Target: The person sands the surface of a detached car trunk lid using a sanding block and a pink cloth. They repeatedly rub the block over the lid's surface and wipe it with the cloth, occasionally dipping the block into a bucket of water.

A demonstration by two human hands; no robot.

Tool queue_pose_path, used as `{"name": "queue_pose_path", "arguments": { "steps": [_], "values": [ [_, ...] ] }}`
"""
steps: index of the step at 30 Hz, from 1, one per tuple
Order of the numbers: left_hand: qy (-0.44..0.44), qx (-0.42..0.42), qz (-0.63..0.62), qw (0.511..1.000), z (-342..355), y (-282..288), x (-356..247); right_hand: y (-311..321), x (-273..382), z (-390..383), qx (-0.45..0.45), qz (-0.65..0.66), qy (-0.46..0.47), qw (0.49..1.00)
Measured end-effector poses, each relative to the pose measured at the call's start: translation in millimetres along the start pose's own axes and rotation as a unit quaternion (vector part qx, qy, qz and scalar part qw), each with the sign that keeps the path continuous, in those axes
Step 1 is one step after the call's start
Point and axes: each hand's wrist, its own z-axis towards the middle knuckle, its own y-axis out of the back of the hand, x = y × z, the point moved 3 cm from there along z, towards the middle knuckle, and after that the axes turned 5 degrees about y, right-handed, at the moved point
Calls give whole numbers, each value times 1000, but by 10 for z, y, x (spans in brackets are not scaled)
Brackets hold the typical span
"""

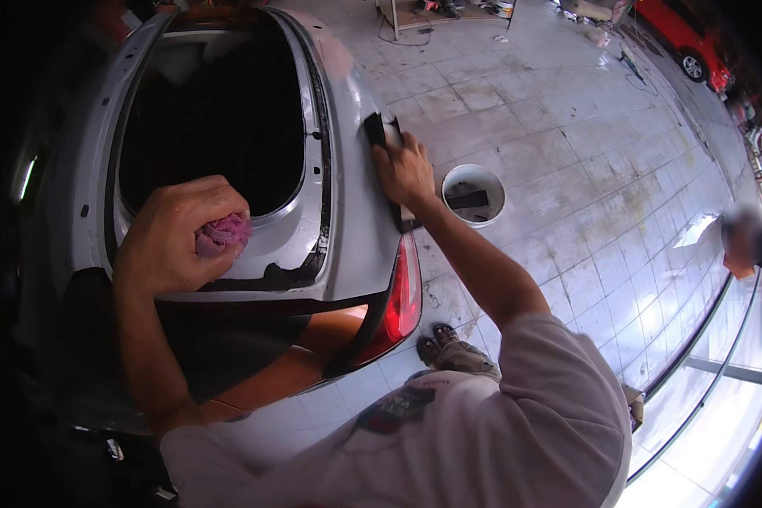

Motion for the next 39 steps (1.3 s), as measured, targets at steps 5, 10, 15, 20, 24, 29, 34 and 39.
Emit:
{"name": "queue_pose_path", "arguments": {
  "steps": [5,10,15,20,24,29,34,39],
  "values": [
    [54,-25,23,998,6,36,223,-140,-74,429,2,6,-35,999],
    [79,-31,5,996,-77,120,248,87,73,-1056,-9,39,52,998],
    [57,-7,5,998,45,101,101,-136,-249,107,15,7,8,1000],
    [63,-22,24,997,55,82,207,-147,-229,551,19,3,-56,998],
    [68,-42,6,997,-87,60,211,74,334,-841,-35,9,153,987],
    [50,1,19,999,-13,37,81,-68,182,-73,-27,18,152,988],
    [21,-39,18,999,19,26,170,-164,158,833,7,-41,-37,998],
    [68,-37,12,997,-117,18,183,52,854,-1050,-36,-26,130,990]
  ]
}}
